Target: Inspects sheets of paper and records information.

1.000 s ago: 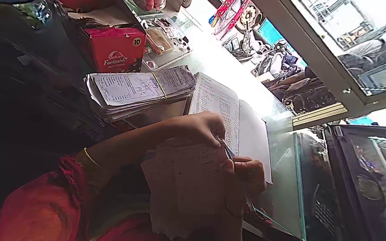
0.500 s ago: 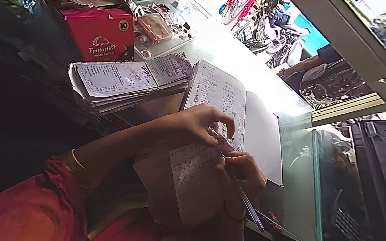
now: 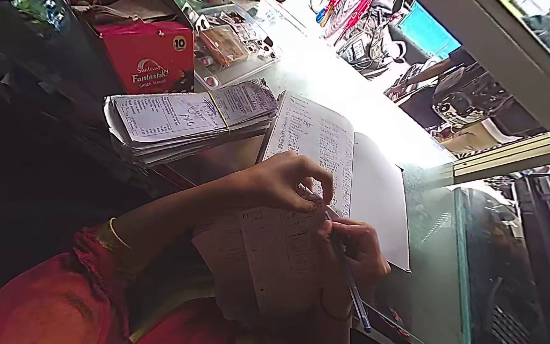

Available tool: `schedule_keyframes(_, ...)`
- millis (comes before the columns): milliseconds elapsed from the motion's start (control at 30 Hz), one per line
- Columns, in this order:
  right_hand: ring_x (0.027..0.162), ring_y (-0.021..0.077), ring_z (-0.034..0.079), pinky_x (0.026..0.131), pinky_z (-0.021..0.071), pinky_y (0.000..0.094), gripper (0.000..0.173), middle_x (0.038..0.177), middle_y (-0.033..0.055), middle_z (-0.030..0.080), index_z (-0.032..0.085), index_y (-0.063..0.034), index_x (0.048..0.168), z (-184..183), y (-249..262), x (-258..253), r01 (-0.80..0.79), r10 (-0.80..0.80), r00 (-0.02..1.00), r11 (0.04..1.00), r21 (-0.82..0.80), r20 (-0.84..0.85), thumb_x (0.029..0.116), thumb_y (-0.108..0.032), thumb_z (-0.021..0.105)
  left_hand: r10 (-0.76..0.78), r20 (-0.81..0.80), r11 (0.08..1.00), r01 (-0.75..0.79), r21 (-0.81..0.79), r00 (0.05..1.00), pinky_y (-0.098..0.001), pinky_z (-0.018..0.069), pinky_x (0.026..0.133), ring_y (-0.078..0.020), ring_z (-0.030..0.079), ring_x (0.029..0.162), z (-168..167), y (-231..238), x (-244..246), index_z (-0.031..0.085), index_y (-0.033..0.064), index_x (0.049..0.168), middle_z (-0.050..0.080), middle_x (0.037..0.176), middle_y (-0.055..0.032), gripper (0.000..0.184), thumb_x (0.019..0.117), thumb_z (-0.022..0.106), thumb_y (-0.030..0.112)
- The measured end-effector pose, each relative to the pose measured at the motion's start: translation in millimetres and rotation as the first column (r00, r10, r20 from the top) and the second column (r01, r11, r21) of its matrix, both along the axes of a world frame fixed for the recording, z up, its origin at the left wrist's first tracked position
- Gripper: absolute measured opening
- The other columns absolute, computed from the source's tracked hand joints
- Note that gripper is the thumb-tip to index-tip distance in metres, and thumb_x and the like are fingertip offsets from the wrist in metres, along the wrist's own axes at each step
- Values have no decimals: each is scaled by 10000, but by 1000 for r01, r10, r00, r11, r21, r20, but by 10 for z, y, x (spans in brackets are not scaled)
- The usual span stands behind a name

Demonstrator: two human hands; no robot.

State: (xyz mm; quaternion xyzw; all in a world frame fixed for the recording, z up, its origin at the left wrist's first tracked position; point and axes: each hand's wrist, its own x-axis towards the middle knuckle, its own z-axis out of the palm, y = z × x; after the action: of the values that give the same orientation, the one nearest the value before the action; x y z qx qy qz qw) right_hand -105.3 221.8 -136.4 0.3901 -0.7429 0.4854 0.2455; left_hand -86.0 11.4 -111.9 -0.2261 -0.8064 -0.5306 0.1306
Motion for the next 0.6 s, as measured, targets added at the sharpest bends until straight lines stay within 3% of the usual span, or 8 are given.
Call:
schedule_keyframes(67, 746, -37, 668, 680, 567, 106, 68, 821, 19, 683, 653, 38, 816, 43, 7, -30, 40, -36, 998, 995, -89, 46, 800, -15, 693, -4, 12, 1000, 5, -10, 1000, -228, 520, 628, -52, 662, 721, 7, -6, 4, 753, 79, 1023, 743, 875, -10, 192, 832, 767, 62)
schedule_keyframes(167, 801, -53, 674, 699, 572, 102, 58, 875, -48, 698, 646, -47, 859, 65, 62, -43, -82, 89, 994, 991, -107, 63, 824, -37, 692, -8, 29, 1000, 7, 18, 1000, -227, 521, 613, -48, 662, 705, 0, -1, 0, 752, 80, 1018, 750, 890, -5, 200, 823, 778, 46)
schedule_keyframes(333, 867, -6, 656, 741, 551, 98, 93, 879, 43, 662, 652, -17, 833, 19, 96, -8, -196, 188, 979, 975, 101, 84, 793, -70, 717, 7, 23, 1000, -8, 26, 1000, -236, 534, 634, -49, 675, 739, -22, 11, 0, 753, 85, 1017, 754, 911, 2, 207, 813, 781, 59)
schedule_keyframes(433, 825, -22, 659, 700, 539, 84, 107, 840, 39, 672, 617, -16, 783, 29, 66, -23, -172, 168, 984, 983, 59, 67, 784, -69, 710, 30, 2, 999, -30, 16, 1000, -238, 527, 621, -61, 671, 719, -21, 30, 14, 753, 74, 998, 750, 882, -10, 200, 802, 788, 51)
schedule_keyframes(600, 784, -34, 646, 687, 525, 75, 102, 803, 36, 668, 641, -4, 801, -7, 64, -44, -188, 186, 981, 981, 52, 52, 788, -76, 713, 38, 8, 999, -38, 0, 999, -238, 513, 619, -58, 654, 702, -8, 29, 16, 756, 74, 999, 746, 869, -11, 206, 797, 790, 46)
